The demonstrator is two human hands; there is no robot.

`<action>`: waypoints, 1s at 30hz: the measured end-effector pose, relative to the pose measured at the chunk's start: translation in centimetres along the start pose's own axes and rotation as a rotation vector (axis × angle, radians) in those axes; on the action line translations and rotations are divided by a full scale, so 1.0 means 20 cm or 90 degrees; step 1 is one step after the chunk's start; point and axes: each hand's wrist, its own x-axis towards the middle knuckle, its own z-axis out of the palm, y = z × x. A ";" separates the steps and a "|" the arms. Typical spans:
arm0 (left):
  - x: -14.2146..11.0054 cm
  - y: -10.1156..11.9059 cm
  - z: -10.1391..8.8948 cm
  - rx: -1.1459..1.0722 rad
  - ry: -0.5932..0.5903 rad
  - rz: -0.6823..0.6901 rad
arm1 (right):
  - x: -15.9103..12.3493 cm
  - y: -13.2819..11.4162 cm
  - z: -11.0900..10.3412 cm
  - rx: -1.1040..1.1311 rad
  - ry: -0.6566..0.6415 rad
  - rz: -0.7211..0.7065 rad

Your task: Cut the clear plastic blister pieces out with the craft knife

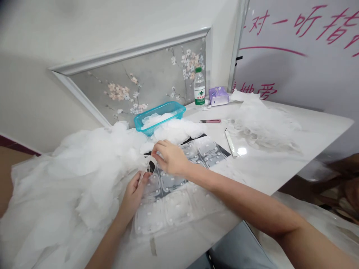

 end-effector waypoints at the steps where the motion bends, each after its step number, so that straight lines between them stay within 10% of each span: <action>1: 0.00 0.00 0.00 0.005 -0.004 0.005 | 0.00 0.01 0.00 -0.011 0.004 0.003; 12: -0.06 -0.01 -0.01 0.054 0.106 0.059 | -0.04 -0.03 0.04 -0.085 -0.128 -0.145; 30: -0.01 0.01 -0.03 -0.006 -0.045 0.059 | -0.01 -0.03 0.02 -0.034 -0.110 -0.089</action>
